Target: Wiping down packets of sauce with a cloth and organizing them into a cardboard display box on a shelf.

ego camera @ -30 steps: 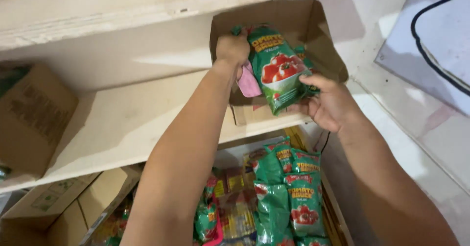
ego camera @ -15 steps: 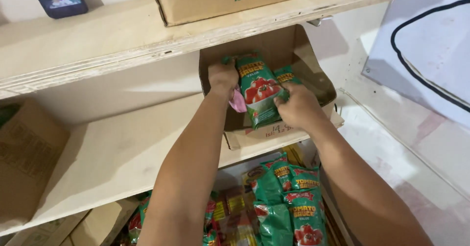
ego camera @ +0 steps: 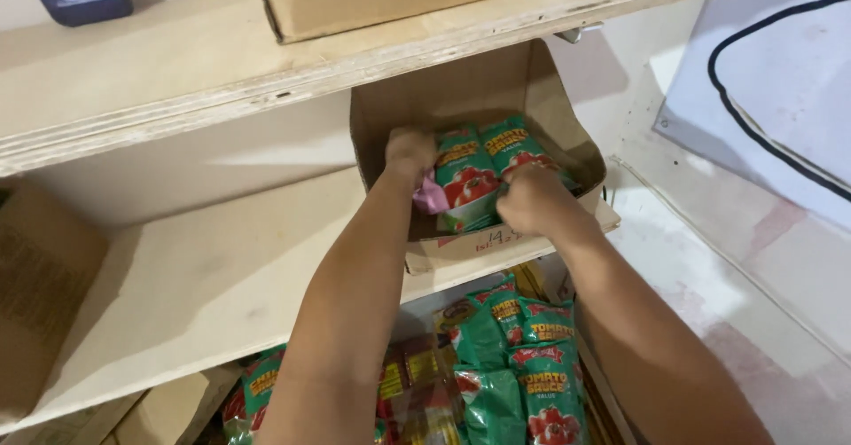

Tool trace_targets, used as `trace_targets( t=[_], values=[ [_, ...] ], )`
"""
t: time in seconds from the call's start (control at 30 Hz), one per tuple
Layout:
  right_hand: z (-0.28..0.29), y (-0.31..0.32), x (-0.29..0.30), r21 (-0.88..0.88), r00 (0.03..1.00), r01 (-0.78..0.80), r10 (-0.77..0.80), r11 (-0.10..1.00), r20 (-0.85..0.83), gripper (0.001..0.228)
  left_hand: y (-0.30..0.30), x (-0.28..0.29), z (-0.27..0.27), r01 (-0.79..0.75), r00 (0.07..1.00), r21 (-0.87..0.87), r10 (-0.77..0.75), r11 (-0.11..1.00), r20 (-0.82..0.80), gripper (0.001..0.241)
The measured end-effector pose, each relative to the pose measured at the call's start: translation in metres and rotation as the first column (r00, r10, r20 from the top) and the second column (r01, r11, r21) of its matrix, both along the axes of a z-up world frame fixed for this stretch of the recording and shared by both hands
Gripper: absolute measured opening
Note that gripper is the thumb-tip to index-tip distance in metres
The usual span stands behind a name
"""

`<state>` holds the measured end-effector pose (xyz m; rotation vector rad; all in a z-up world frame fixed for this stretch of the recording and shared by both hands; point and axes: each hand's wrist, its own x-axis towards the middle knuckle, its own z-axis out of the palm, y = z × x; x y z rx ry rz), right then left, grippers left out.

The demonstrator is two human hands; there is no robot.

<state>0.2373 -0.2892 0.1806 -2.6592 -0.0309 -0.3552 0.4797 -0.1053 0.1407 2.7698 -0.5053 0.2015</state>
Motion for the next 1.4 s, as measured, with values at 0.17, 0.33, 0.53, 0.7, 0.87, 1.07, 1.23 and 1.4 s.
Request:
trace_targets(
  t=[0.17, 0.33, 0.53, 0.7, 0.87, 1.07, 1.23, 1.4],
  values=[
    [0.017, 0.023, -0.021, -0.091, 0.98, 0.019, 0.0, 0.996, 0.197, 0.04, 0.007, -0.011, 0.001, 0.009, 0.994, 0.143, -0.025, 0.99, 0.108, 0.036],
    [0.021, 0.033, -0.033, -0.252, 0.86, -0.017, 0.143, 0.968, 0.49, 0.04, 0.014, -0.047, 0.024, -0.186, 0.978, -0.004, 0.185, 0.982, -0.097, 0.033],
    [0.021, 0.034, -0.034, -0.309, 0.986, -0.132, 0.157, 0.942, 0.056, 0.048, 0.009, -0.102, 0.051, -0.221, 0.969, -0.012, 0.218, 0.975, -0.118, 0.037],
    [0.017, 0.02, -0.023, -0.104, 0.963, -0.216, 0.23, 0.971, 0.144, 0.051, 0.01, -0.155, 0.097, -0.241, 0.943, -0.02, 0.23, 0.97, -0.239, 0.063],
    [0.017, 0.004, -0.004, -0.131, 0.965, -0.124, 0.15, 0.984, 0.214, 0.041, 0.016, -0.155, 0.095, -0.139, 0.93, 0.023, 0.139, 0.99, -0.34, 0.071],
    [0.049, 0.013, 0.01, -0.275, 0.985, -0.036, -0.012, 0.961, -0.172, 0.045, 0.014, -0.161, 0.096, -0.127, 0.943, 0.027, 0.129, 0.992, -0.307, 0.07],
    [0.055, 0.01, 0.022, -0.264, 0.874, -0.041, -0.093, 0.964, -0.477, 0.051, 0.008, -0.179, 0.099, -0.135, 0.951, 0.026, 0.137, 0.99, -0.278, 0.067],
    [0.042, 0.001, 0.036, -0.363, 0.876, -0.026, -0.153, 0.931, -0.456, 0.054, 0.01, -0.191, 0.097, -0.191, 0.941, 0.038, 0.194, 0.981, -0.277, 0.067]
  ],
)
